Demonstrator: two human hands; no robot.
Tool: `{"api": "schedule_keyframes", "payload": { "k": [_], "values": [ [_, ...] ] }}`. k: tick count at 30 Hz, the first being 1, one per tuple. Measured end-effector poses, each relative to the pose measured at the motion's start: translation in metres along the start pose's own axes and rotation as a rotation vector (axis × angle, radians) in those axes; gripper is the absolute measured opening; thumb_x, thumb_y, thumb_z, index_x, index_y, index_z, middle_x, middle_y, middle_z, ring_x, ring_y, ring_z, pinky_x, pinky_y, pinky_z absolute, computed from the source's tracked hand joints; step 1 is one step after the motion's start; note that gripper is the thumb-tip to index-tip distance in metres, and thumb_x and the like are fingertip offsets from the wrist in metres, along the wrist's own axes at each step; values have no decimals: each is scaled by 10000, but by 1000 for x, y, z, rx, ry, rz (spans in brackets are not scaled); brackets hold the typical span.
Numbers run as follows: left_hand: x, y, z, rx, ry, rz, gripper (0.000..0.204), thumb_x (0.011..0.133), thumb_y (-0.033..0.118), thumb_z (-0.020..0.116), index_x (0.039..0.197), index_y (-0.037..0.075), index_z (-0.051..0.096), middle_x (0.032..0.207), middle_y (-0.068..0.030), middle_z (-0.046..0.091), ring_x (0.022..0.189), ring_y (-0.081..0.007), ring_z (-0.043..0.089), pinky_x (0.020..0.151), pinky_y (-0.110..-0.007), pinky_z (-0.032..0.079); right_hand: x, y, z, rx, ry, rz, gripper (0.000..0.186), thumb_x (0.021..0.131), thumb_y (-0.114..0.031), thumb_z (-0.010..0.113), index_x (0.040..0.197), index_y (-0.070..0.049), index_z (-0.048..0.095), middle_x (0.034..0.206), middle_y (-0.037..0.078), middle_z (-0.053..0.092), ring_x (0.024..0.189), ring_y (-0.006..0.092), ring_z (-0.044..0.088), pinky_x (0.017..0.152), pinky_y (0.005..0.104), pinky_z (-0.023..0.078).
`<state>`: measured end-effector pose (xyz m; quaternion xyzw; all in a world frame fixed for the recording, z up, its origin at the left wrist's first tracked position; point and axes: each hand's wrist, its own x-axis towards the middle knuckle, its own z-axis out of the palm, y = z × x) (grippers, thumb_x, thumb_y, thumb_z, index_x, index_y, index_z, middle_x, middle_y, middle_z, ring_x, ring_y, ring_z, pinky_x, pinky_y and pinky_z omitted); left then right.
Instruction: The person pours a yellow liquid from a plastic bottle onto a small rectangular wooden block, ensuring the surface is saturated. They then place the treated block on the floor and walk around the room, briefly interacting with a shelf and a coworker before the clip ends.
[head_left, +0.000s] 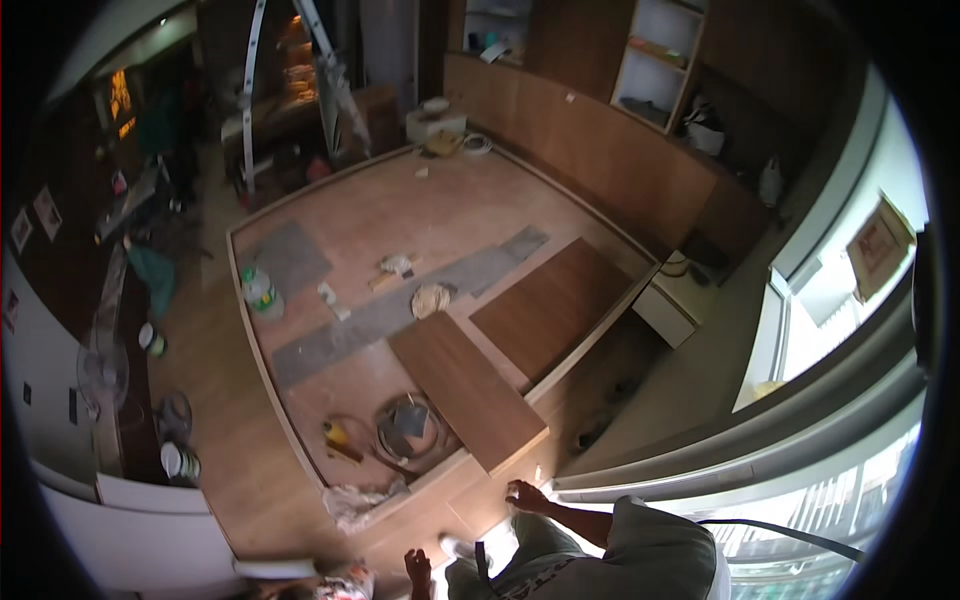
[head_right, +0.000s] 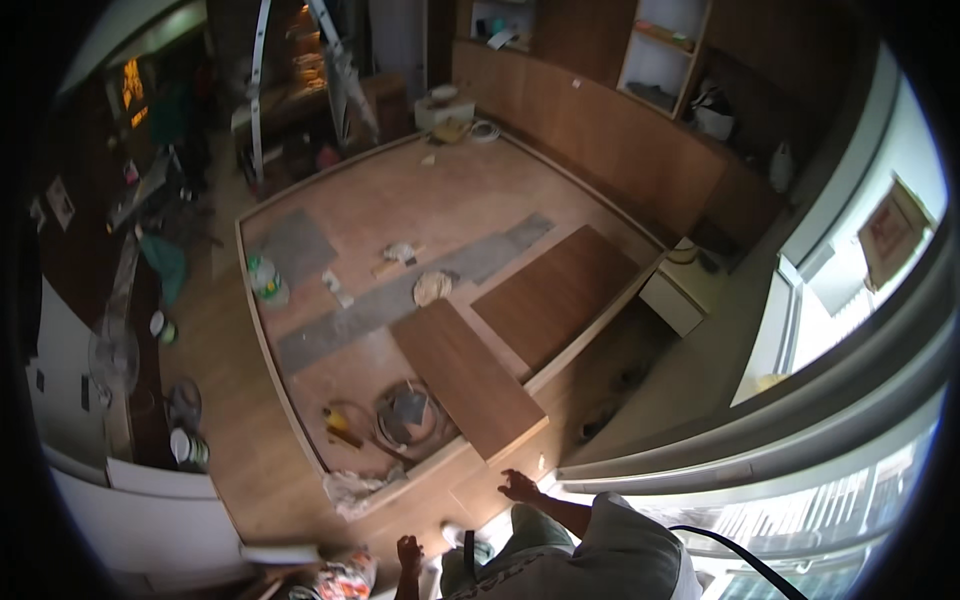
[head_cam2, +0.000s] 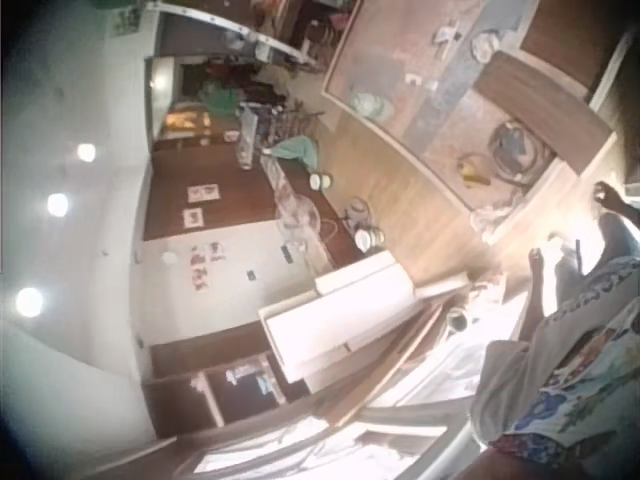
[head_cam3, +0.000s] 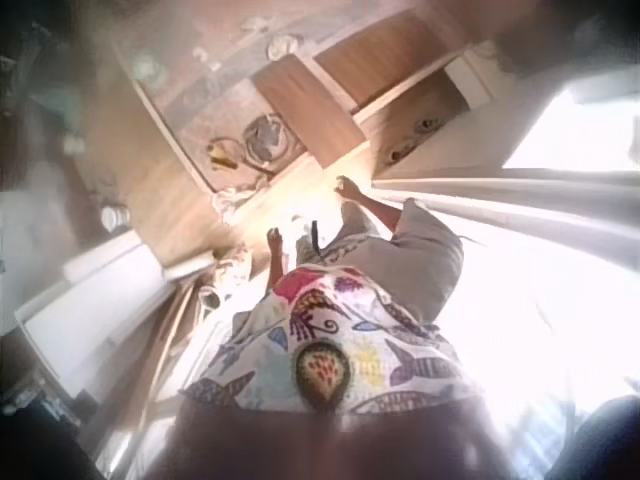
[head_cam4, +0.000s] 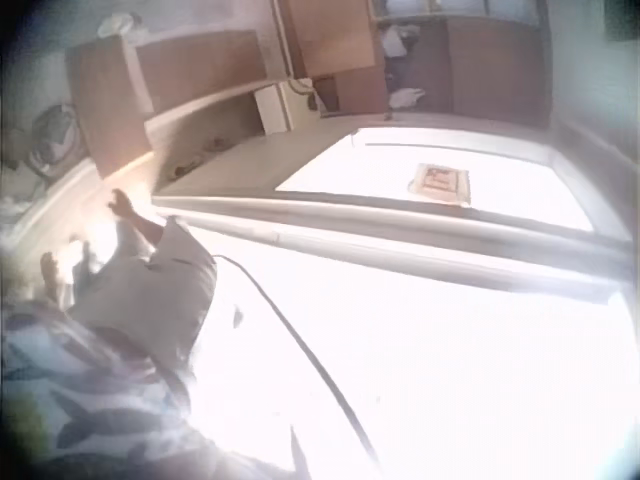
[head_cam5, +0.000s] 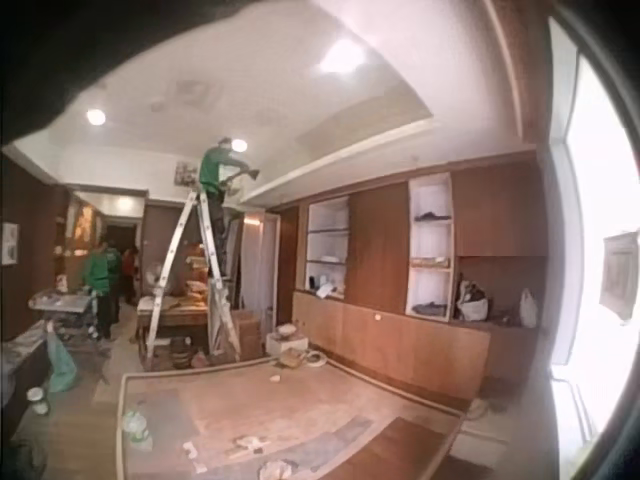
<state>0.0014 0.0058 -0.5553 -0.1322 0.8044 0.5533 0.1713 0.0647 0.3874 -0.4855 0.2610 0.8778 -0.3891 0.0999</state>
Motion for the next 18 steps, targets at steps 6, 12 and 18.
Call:
{"api": "schedule_keyframes", "payload": {
  "k": [6, 12, 18],
  "values": [
    [38, 56, -73, -198, -107, -152, 356, 869, 276, 552, 1163, 128, 415, 757, -26, 523, 544, -141, 545, 411, -263, 407, -15, -72, -4, 153, -108, 80, 627, 760, -459, 667, 1239, -111, 461, 1020, 121, 640, 917, 246, 632, 803, 353, 505],
    [31, 95, -109, -306, -98, -199, 361, 874, 256, 540, 1171, 90, 421, 766, -43, 529, 560, -152, 563, 415, -248, 401, -26, -37, 17, 61, -119, 148, 600, 717, -490, 669, 1182, -138, 526, 1052, 132, 626, 950, 289, 618, 832, 390, 492],
    [21, 114, -79, -308, -217, -246, 296, 885, 327, 503, 1098, 122, 488, 895, -57, 550, 685, -187, 602, 489, -280, 445, 31, 125, 11, 84, 64, -375, 359, 834, -402, 608, 862, -45, 633, 788, 115, 633, 749, 256, 584, 720, 443, 444]
  ]
}}
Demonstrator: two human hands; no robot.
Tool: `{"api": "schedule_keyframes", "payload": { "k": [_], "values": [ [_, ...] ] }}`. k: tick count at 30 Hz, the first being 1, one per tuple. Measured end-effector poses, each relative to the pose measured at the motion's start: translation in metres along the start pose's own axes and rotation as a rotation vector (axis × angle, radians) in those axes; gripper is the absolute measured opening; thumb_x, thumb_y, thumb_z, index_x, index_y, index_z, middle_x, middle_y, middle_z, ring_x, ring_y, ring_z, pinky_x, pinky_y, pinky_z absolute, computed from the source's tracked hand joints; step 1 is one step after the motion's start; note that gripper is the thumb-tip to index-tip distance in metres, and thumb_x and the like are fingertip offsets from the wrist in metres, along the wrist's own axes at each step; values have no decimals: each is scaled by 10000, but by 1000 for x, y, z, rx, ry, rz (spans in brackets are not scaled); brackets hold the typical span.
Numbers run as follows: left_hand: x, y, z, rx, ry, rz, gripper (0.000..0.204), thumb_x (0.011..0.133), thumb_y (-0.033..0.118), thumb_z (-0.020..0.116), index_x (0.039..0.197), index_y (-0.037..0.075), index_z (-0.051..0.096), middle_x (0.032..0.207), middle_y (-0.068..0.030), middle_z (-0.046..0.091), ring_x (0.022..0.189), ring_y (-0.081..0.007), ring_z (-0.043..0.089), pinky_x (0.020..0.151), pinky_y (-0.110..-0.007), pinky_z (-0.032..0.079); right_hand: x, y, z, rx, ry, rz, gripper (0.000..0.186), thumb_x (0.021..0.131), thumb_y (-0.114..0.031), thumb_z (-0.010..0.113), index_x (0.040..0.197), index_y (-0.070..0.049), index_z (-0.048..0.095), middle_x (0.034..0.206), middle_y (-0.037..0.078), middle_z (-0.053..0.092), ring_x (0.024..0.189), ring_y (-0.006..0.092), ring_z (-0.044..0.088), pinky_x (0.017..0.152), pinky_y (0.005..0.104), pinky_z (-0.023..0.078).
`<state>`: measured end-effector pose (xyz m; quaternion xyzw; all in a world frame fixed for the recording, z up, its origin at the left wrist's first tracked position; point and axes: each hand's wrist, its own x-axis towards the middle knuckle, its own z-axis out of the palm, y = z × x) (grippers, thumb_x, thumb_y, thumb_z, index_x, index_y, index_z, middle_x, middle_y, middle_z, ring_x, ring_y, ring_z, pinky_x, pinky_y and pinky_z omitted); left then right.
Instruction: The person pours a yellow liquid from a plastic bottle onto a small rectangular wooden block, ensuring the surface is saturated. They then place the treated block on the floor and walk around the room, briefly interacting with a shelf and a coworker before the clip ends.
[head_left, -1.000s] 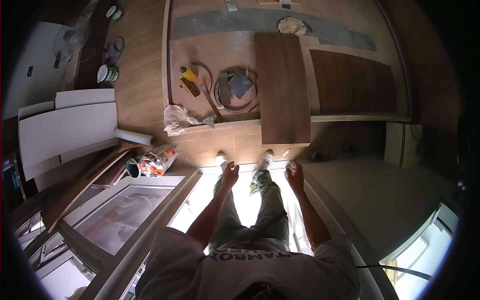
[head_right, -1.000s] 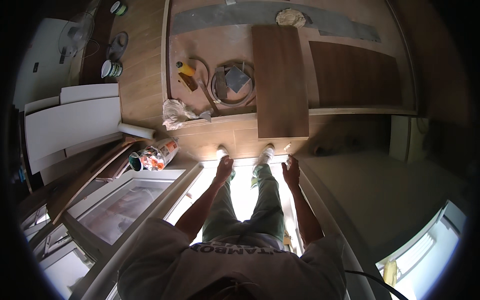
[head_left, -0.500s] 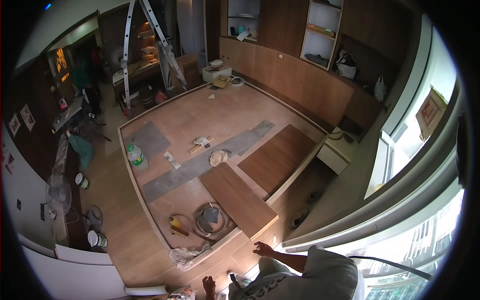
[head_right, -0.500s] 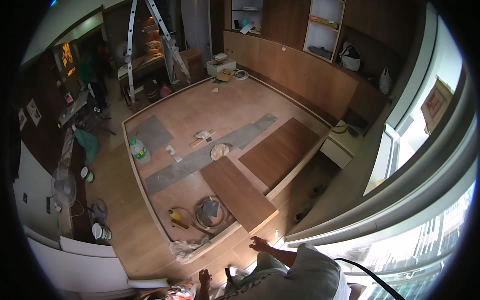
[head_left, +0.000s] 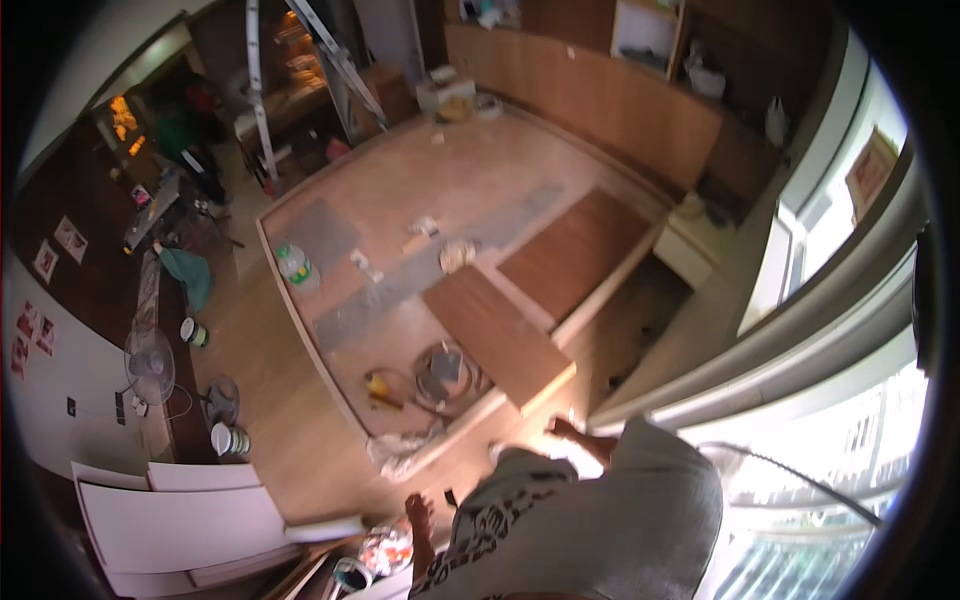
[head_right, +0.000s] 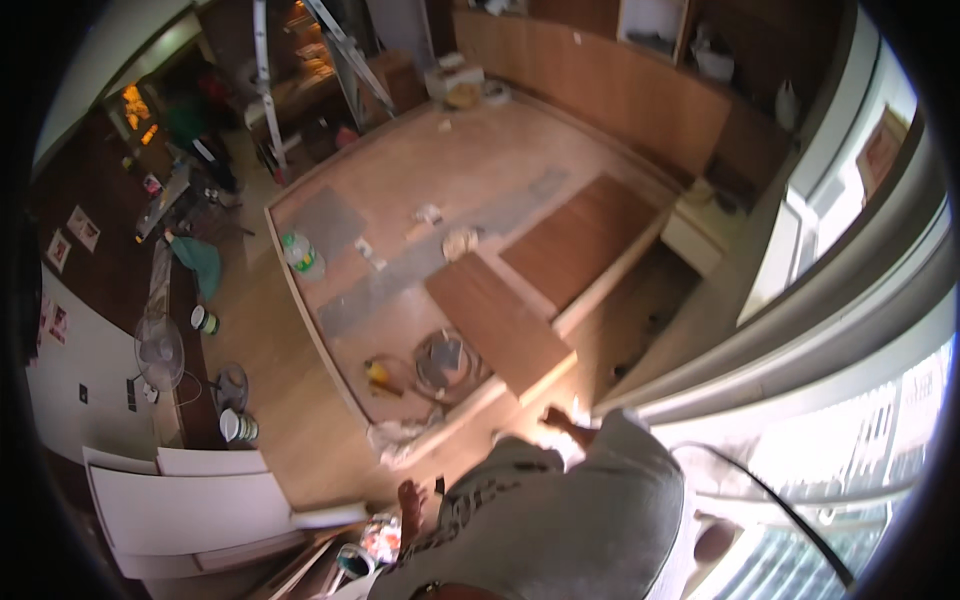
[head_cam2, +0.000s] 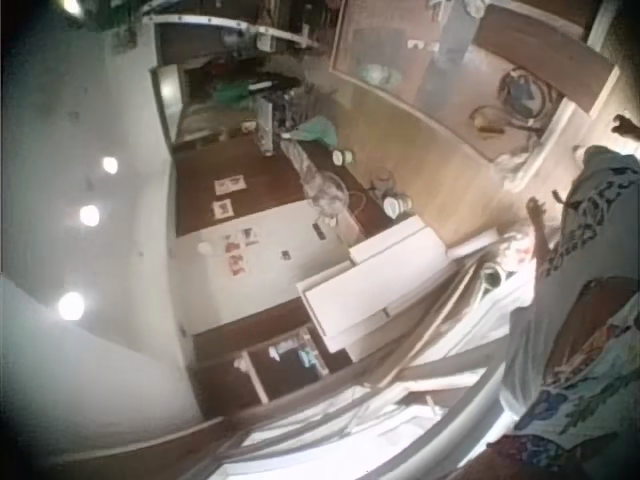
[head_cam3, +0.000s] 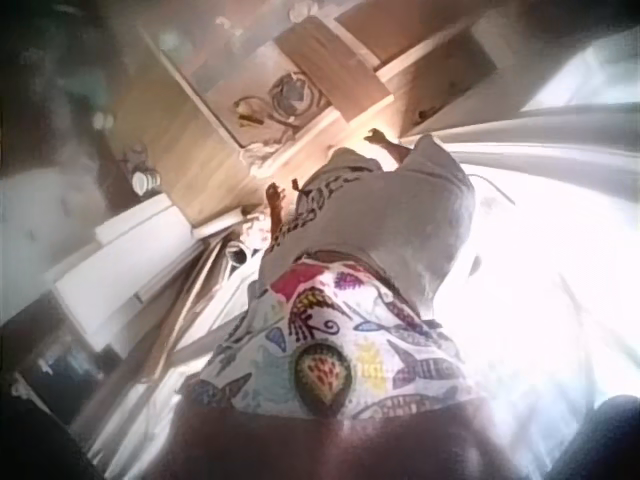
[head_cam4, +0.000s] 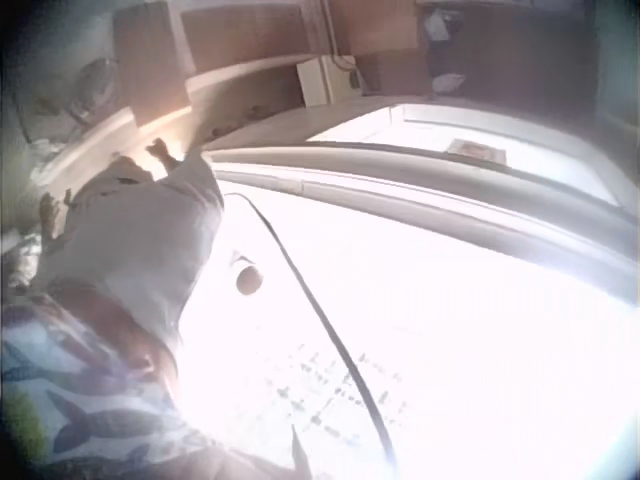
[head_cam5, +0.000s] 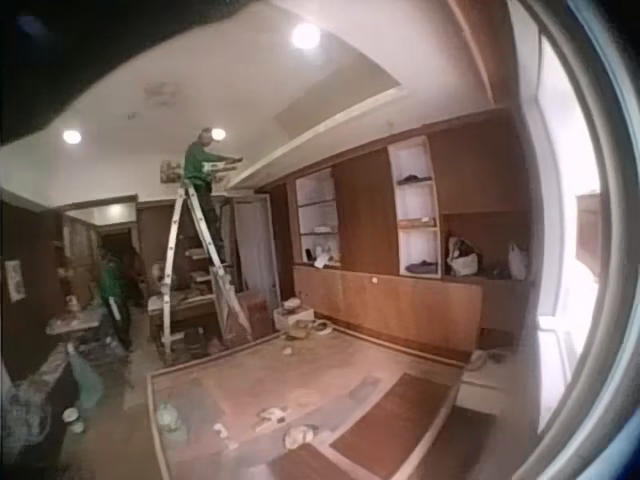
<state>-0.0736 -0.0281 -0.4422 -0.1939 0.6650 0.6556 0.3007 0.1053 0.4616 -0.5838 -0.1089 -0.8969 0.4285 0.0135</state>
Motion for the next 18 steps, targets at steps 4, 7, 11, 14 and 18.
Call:
{"api": "schedule_keyframes", "payload": {
  "k": [4, 7, 11, 14, 18],
  "values": [
    [-55, -9, -55, 34, 146, -129, 351, 898, 382, 482, 1120, 110, 482, 991, -75, 545, 772, -202, 612, 569, -295, 464, 32, -131, -14, 47, 29, 585, 485, 756, -338, 696, 1132, -73, 544, 832, 114, 636, 741, 173, 592, 636, 329, 476],
    [-49, 4, -32, 135, 52, -146, 254, 912, 380, 469, 902, 128, 502, 725, 4, 504, 573, -98, 520, 453, -217, 368, 35, -139, -53, 430, 187, 512, 457, 774, -286, 707, 1144, -73, 542, 836, 76, 648, 718, 129, 594, 609, 282, 476],
    [-36, 18, -23, 121, -36, -118, 319, 905, 450, 493, 921, 133, 527, 745, -2, 548, 588, -90, 524, 501, -220, 407, 15, -136, -66, 677, 229, 494, 422, 791, -217, 707, 1154, -85, 536, 718, 19, 585, 637, 97, 563, 528, 237, 437],
    [-30, 38, 18, 157, 44, -116, 483, 909, 428, 480, 1250, 90, 433, 1092, -98, 568, 913, -222, 602, 753, -352, 480, -10, -115, -73, 501, 39, 854, 427, 804, -272, 655, 1173, -91, 536, 856, 62, 612, 758, 169, 594, 651, 340, 465],
    [-42, 58, 45, 144, 28, -154, 508, 895, 451, 472, 1245, 84, 441, 1081, -117, 571, 897, -225, 601, 733, -351, 458, -39, -98, -92, 452, -208, 1128, 473, 866, -317, 585, 1268, -98, 466, 1070, 99, 613, 983, 212, 589, 845, 429, 441]
  ]
}}
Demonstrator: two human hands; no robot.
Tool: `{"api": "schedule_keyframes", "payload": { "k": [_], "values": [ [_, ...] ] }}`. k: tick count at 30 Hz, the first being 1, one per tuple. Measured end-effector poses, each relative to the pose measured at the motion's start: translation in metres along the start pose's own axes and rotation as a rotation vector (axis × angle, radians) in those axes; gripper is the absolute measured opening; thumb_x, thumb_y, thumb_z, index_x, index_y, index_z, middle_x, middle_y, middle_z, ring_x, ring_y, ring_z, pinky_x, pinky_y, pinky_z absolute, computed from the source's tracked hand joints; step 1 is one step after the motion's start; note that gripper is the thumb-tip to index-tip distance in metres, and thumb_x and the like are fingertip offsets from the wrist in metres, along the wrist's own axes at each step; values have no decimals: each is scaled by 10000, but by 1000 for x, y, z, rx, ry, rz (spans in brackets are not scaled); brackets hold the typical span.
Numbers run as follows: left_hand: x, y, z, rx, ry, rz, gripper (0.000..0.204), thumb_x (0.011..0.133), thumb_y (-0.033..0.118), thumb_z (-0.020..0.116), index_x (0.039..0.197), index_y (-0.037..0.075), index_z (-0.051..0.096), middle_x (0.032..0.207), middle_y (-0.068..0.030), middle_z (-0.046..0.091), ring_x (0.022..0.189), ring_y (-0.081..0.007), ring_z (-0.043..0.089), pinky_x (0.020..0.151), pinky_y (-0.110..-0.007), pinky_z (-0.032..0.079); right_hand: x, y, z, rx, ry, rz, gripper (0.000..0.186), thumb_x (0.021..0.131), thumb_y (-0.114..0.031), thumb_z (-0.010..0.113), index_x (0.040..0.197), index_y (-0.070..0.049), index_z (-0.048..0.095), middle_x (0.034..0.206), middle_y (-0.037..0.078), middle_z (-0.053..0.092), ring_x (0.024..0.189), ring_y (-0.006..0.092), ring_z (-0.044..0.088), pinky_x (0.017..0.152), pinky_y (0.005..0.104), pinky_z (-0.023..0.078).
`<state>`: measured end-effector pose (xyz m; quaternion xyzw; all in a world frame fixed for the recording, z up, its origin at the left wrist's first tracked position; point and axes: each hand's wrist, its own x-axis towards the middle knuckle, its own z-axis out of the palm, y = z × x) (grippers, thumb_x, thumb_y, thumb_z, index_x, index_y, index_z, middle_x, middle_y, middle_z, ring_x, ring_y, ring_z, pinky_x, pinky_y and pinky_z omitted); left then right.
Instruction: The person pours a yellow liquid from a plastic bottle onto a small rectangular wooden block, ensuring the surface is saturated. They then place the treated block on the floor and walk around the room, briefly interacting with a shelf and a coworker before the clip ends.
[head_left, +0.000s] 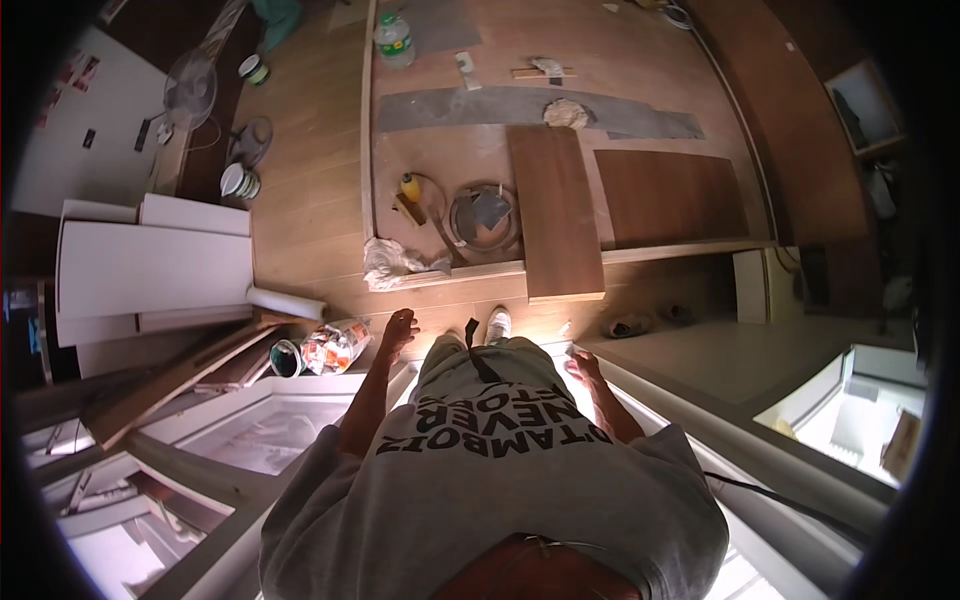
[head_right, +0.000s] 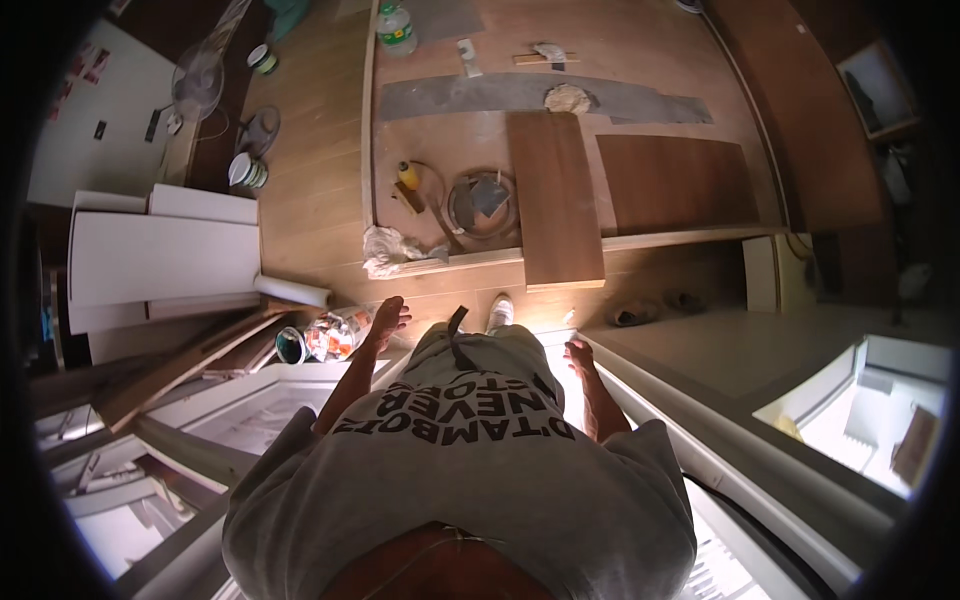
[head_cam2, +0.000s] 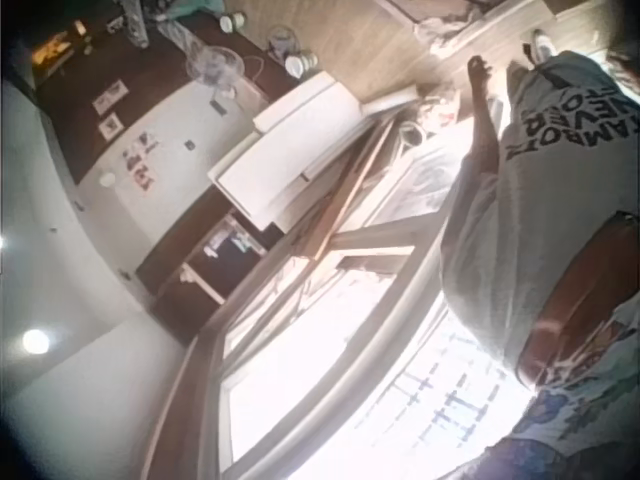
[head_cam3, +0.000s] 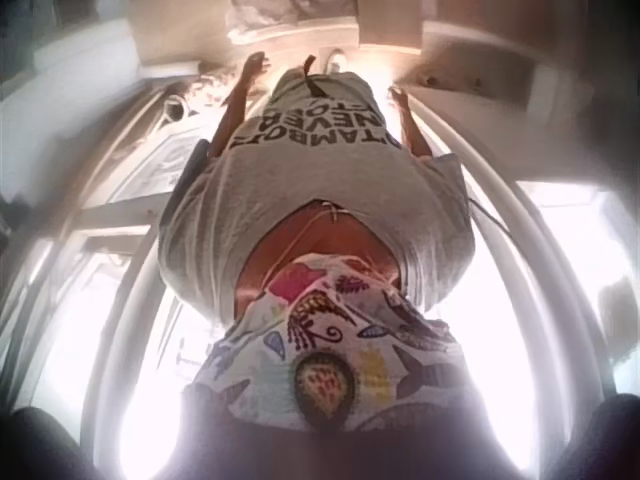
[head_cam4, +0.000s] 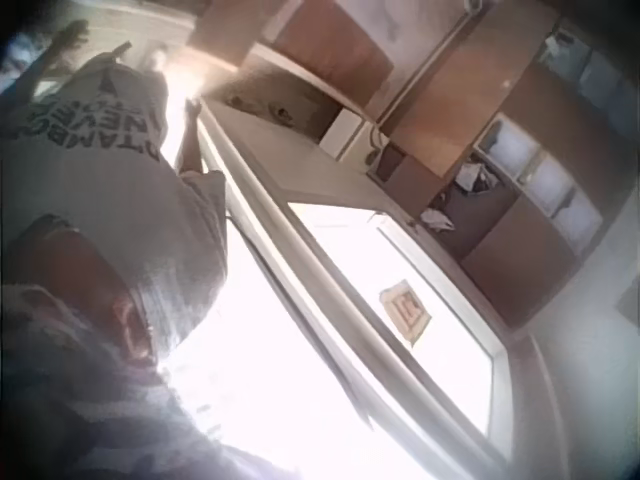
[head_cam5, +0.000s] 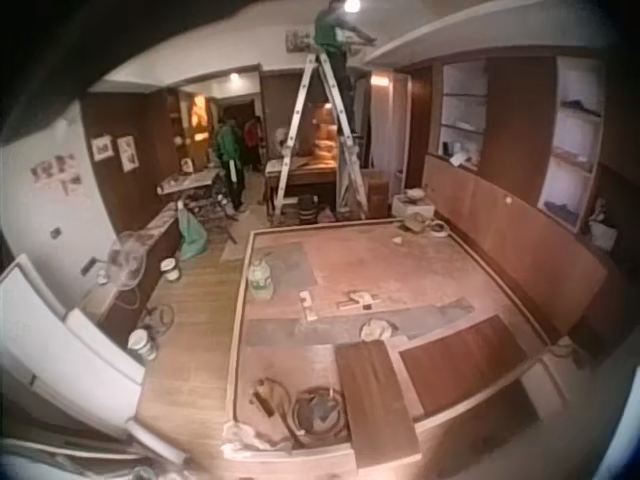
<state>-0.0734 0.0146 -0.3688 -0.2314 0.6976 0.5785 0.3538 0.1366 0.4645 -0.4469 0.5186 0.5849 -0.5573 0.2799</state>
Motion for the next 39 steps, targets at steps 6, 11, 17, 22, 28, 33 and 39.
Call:
{"api": "schedule_keyframes", "payload": {
  "k": [6, 11, 17, 22, 28, 33, 39],
  "values": [
    [-10, -15, -35, 71, 42, -138, 474, 900, 431, 429, 1236, 97, 447, 1049, -93, 583, 860, -194, 604, 740, -348, 464, 19, -12, 8, 58, -18, -64, 465, 828, -310, 598, 1226, -96, 487, 987, 74, 626, 851, 209, 614, 723, 396, 457],
    [-21, -17, -71, -42, 233, -107, 492, 884, 445, 465, 1209, 75, 466, 1006, -100, 592, 824, -190, 618, 692, -345, 474, 31, -73, 33, 8, -32, -119, 433, 866, -299, 590, 1242, -115, 477, 1048, 77, 604, 892, 203, 603, 756, 378, 461],
    [-20, -22, -151, -230, 357, -25, 502, 914, 480, 449, 1228, 89, 467, 1020, -97, 591, 779, -162, 613, 611, -272, 471, 54, -160, 102, -49, -52, -190, 378, 860, -225, 602, 1203, -105, 495, 815, 27, 593, 650, 114, 570, 466, 221, 392],
    [-5, -78, -249, -377, 414, -118, 520, 890, 509, 475, 1243, 130, 429, 1047, -82, 577, 842, -195, 615, 686, -345, 482, 79, -215, 202, -3, -171, -366, 159, 866, -163, 584, 1009, -101, 554, 734, 26, 588, 617, 118, 580, 490, 216, 425],
    [11, -99, -359, -644, 478, -61, 460, 885, 482, 506, 1220, 172, 450, 1088, -42, 575, 959, -190, 576, 785, -347, 455, 57, -266, 356, -460, -304, -207, 251, 800, -307, 665, 929, -102, 597, 741, 22, 618, 626, 142, 607, 516, 311, 475],
    [-6, -81, -420, -756, 619, -27, 513, 900, 470, 487, 1277, 140, 378, 1135, -90, 552, 975, -203, 573, 824, -374, 450, 28, -351, 509, -740, -395, -569, 376, 816, -276, 653, 1098, -54, 541, 742, 36, 612, 555, 140, 557, 484, 292, 457],
    [11, -40, -468, -743, 597, 39, 432, 920, 441, 467, 1199, 113, 429, 1067, -85, 550, 887, -207, 598, 746, -321, 468, 32, -426, 648, -517, -544, -641, 420, 841, -212, 628, 1177, 6, 503, 1014, 135, 618, 763, 173, 627, 614, 295, 496]
  ]
}}
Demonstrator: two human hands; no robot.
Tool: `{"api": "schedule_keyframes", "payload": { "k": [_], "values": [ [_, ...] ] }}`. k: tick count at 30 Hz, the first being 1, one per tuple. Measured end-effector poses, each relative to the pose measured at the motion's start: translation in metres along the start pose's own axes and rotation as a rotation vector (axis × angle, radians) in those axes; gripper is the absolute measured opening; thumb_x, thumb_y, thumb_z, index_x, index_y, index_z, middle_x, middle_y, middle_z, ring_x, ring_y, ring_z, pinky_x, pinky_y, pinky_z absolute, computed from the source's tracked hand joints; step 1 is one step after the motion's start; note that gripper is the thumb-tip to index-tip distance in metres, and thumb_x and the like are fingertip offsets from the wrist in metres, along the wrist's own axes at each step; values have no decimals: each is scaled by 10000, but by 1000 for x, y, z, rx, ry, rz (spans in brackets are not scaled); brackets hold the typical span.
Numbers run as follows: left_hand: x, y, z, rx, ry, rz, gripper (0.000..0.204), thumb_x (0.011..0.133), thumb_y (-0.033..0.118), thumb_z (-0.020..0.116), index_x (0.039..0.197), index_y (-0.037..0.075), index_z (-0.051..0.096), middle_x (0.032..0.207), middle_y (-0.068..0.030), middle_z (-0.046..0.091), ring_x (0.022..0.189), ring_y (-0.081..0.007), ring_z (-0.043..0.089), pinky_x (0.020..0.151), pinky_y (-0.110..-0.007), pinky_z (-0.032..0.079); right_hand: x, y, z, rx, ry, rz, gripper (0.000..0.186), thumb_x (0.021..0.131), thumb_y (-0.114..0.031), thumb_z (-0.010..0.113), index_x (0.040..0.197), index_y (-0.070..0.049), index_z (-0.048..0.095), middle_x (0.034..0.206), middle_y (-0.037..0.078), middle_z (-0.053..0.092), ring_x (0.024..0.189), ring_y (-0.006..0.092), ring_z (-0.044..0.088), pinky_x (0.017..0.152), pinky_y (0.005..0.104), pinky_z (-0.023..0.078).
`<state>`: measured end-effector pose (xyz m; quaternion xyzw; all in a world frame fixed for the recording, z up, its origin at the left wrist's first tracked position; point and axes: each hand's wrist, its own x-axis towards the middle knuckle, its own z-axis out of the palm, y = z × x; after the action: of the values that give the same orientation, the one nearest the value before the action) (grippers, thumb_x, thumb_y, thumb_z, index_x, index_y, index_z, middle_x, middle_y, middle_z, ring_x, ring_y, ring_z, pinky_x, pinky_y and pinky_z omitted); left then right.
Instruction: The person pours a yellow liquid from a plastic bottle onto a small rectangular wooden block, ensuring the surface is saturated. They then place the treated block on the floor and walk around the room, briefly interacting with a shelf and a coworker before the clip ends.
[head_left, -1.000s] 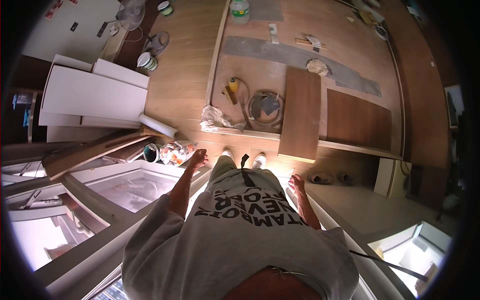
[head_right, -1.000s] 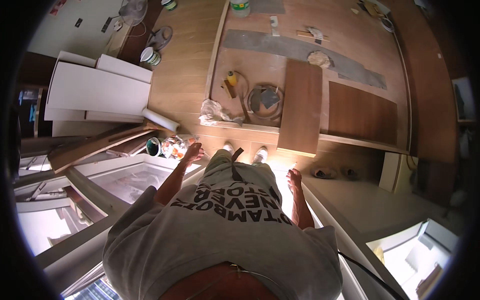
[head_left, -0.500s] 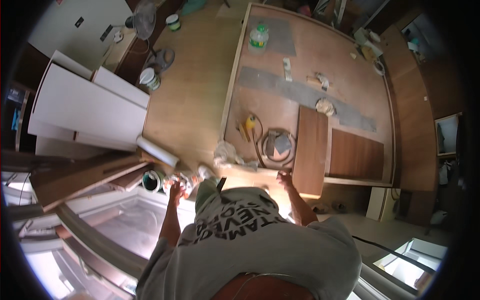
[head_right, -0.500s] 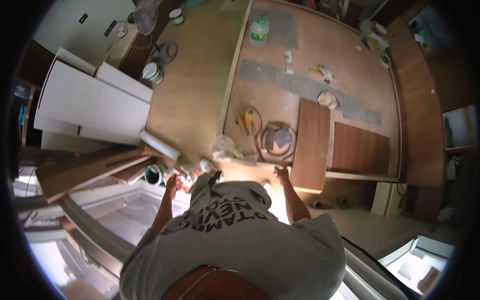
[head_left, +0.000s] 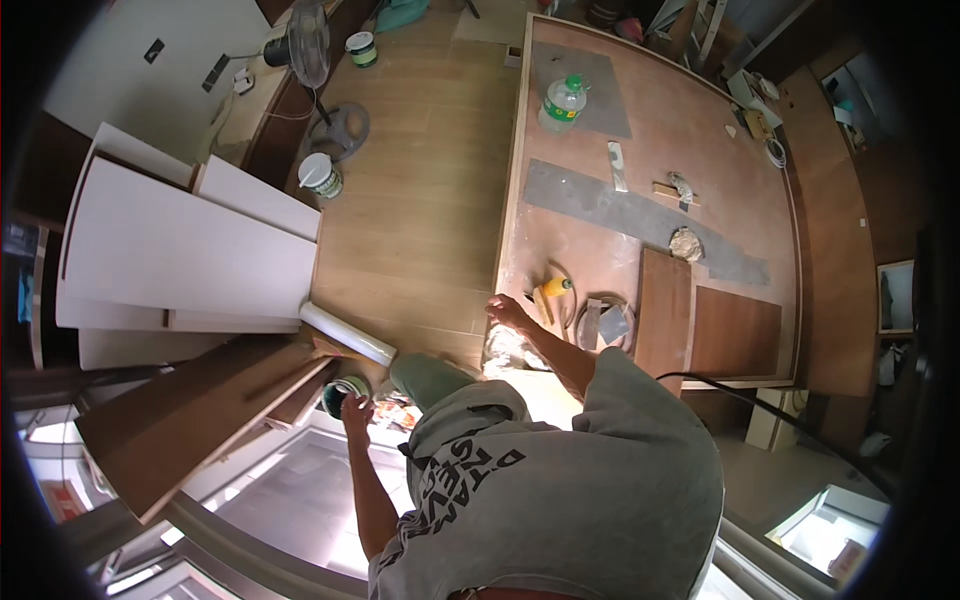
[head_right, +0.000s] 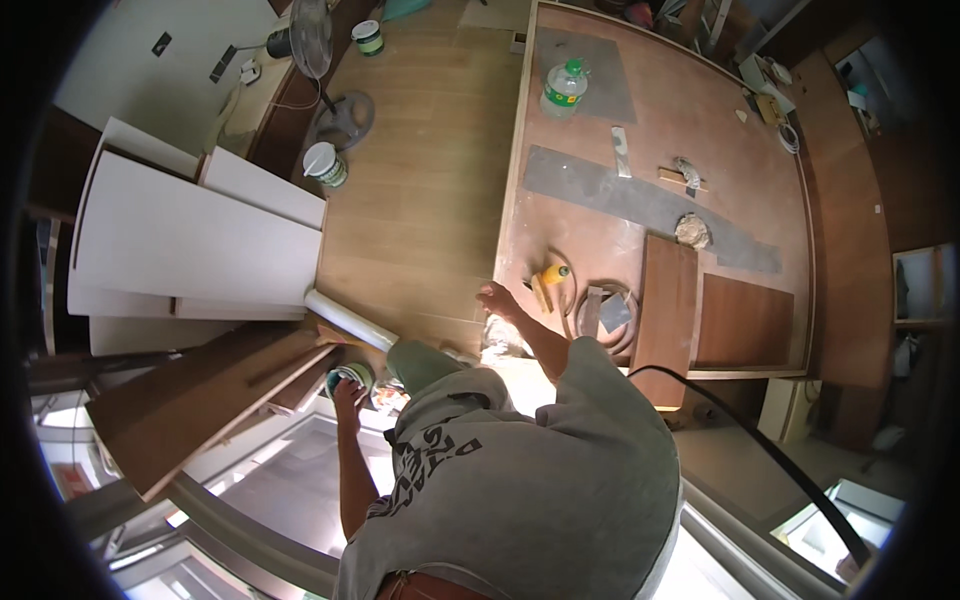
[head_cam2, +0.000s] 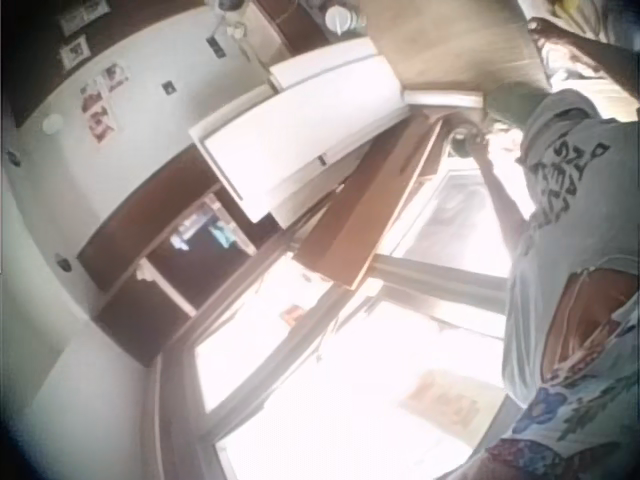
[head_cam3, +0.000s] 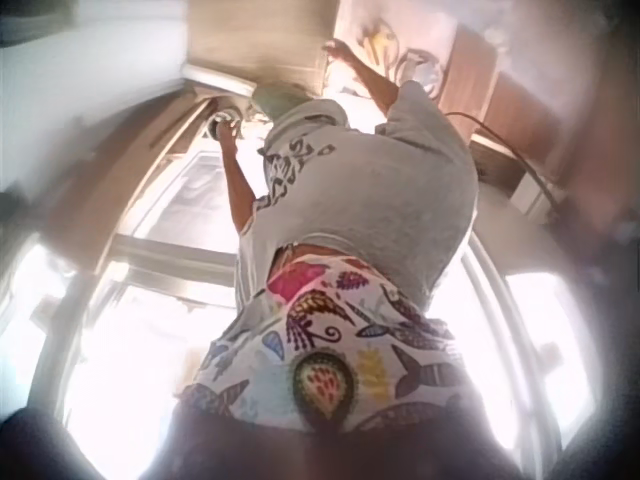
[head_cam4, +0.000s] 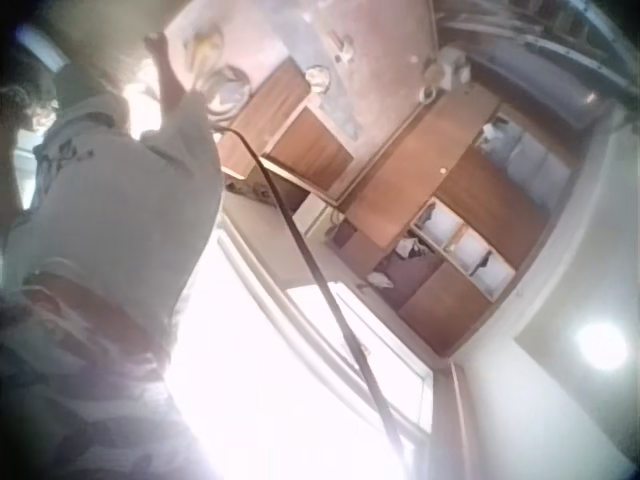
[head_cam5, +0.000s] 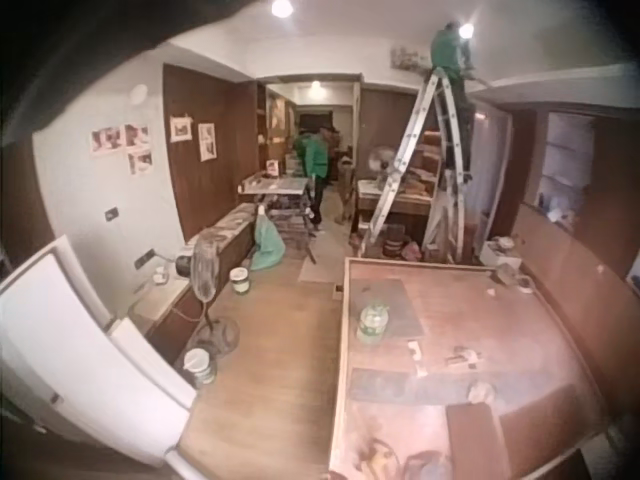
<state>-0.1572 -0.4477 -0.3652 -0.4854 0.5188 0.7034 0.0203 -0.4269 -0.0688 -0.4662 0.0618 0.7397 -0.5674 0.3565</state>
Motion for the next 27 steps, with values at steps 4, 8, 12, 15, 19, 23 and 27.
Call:
{"api": "schedule_keyframes", "payload": {
  "k": [4, 8, 12, 15, 19, 23, 27],
  "values": [
    [45, 43, 20, 86, -73, -46, 416, 933, 422, 444, 1180, 87, 442, 1096, -105, 550, 908, -217, 594, 749, -347, 482, 37, -35, 15, 65, 5, 79, 437, 821, -230, 643, 1155, 20, 516, 999, 148, 612, 758, 202, 634, 649, 313, 522],
    [105, 89, 58, 131, -100, -31, 387, 905, 421, 515, 1178, 148, 477, 986, -46, 570, 852, -180, 595, 741, -327, 482, 89, -23, -1, 147, -7, 249, 305, 809, -199, 653, 1037, -18, 563, 749, 56, 581, 602, 140, 568, 504, 264, 468],
    [191, 121, 95, 226, -126, -139, 404, 923, 424, 452, 1216, 145, 443, 1060, -76, 583, 932, -206, 594, 779, -350, 475, 147, -51, -20, 3, -53, 336, 195, 810, -189, 622, 955, -64, 587, 690, 41, 565, 513, 119, 511, 395, 257, 377],
    [250, 176, 161, 228, -127, -201, 432, 907, 423, 462, 1179, 88, 472, 1025, -87, 601, 855, -212, 614, 698, -313, 472, 209, -63, -63, -70, -76, 331, 134, 822, -219, 572, 816, -86, 587, 650, 32, 549, 494, 110, 494, 380, 258, 359],
    [366, 248, 216, 193, -374, -275, 441, 926, 407, 423, 1234, 92, 445, 1055, -101, 586, 861, -229, 616, 731, -342, 485, 291, -168, -105, -42, 50, 404, 204, 826, -257, 542, 688, -106, 544, 637, 33, 557, 526, 106, 522, 396, 263, 379],
    [435, 386, 360, 443, -420, -44, 487, 948, 421, 354, 1314, 103, 394, 1166, -121, 552, 1019, -270, 573, 863, -402, 444, 358, -259, -188, 169, 387, 198, 314, 822, -309, 592, 1026, -71, 588, 779, 63, 629, 654, 147, 617, 513, 283, 489],
    [505, 478, 468, 406, -441, 73, 471, 924, 401, 442, 1296, 113, 413, 1136, -101, 557, 1016, -245, 572, 861, -371, 441, 423, -309, -274, 147, 509, -10, 418, 817, -301, 619, 1158, -71, 540, 824, 64, 637, 686, 156, 628, 558, 291, 505]
  ]
}}
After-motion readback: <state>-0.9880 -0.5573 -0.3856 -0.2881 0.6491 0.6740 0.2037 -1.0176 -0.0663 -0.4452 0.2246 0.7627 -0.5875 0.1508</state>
